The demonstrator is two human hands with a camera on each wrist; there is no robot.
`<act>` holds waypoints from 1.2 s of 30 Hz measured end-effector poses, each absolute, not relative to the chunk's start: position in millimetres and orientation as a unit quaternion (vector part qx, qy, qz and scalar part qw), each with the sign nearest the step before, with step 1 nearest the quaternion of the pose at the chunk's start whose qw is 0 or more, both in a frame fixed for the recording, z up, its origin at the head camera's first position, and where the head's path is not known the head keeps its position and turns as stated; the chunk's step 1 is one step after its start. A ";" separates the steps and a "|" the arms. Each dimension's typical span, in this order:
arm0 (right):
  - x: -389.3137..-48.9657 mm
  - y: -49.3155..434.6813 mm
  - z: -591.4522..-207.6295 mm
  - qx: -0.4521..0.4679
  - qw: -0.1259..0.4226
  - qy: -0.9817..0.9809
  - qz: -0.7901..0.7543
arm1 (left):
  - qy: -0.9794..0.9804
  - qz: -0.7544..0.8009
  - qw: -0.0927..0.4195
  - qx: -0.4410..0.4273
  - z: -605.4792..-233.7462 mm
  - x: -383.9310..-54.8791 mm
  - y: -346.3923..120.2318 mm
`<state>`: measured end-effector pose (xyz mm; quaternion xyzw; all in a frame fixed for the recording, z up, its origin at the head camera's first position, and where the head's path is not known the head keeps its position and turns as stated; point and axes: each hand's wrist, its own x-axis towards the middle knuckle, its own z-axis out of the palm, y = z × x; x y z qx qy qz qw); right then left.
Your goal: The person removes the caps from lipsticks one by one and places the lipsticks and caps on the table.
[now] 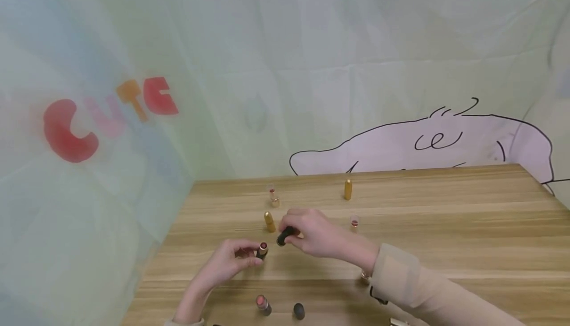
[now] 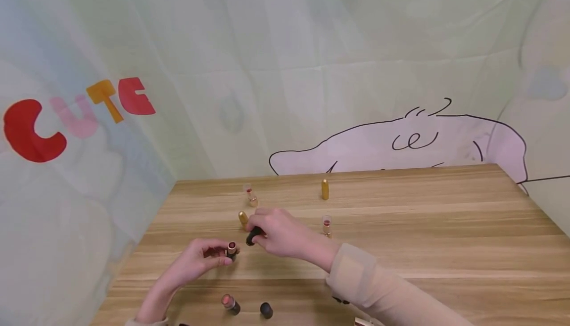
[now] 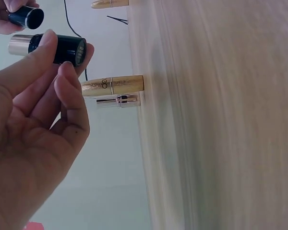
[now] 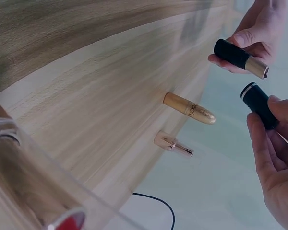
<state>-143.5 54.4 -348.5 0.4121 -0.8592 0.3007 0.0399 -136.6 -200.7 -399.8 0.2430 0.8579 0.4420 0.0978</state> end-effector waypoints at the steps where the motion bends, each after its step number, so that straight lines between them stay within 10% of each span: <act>1: -143.9 54.3 -349.3 0.412 0.039 -0.861 0.296 | 0.861 0.438 0.099 0.240 -400.2 -137.3 -200.0; 36: -147.7 30.4 -376.9 0.356 -0.012 -0.925 0.135 | 0.881 0.389 0.123 0.241 -408.6 -151.1 -186.2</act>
